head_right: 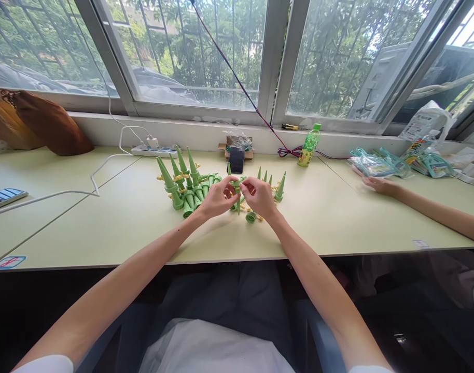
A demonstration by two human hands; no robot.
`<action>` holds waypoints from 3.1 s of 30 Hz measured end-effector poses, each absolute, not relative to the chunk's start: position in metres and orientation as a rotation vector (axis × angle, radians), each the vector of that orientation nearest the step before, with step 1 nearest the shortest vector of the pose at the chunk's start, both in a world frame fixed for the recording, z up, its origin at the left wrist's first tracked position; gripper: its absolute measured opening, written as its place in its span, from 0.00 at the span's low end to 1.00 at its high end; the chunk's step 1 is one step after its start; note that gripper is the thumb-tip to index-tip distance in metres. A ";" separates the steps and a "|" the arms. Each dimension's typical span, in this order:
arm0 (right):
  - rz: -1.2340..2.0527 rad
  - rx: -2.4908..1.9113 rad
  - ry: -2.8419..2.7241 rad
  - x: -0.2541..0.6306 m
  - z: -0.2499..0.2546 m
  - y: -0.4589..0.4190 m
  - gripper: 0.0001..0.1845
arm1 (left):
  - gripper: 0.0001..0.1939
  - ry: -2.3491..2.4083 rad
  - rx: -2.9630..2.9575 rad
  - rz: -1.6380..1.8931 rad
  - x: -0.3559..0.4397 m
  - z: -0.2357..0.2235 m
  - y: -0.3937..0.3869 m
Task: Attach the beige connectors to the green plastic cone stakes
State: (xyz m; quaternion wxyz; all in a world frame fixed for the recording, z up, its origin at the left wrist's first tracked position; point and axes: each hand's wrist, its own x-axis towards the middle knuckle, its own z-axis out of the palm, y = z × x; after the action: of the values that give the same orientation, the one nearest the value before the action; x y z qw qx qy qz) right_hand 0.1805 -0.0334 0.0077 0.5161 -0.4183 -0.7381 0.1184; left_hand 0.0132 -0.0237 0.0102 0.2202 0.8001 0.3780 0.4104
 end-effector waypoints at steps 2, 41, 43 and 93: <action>0.298 -1.002 -1.790 0.180 0.007 -0.033 0.13 | 0.17 1.052 2.223 1.132 0.013 0.010 -0.024; 0.333 -1.018 -1.875 0.181 0.005 -0.033 0.13 | 0.16 1.055 2.260 1.095 0.013 0.011 -0.025; 0.332 -1.020 -1.875 0.181 0.005 -0.033 0.13 | 0.16 1.057 2.259 1.095 0.013 0.011 -0.026; 0.362 -1.030 -1.898 0.182 0.005 -0.032 0.10 | 0.15 1.069 2.314 1.093 0.012 0.008 -0.024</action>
State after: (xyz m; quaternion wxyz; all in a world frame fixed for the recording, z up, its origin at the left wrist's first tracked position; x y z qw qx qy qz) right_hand 0.1819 -0.0318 0.0051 0.4583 -0.4179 -0.7705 0.1470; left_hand 0.0123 -0.0239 0.0082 0.1831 0.8202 0.3788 0.3876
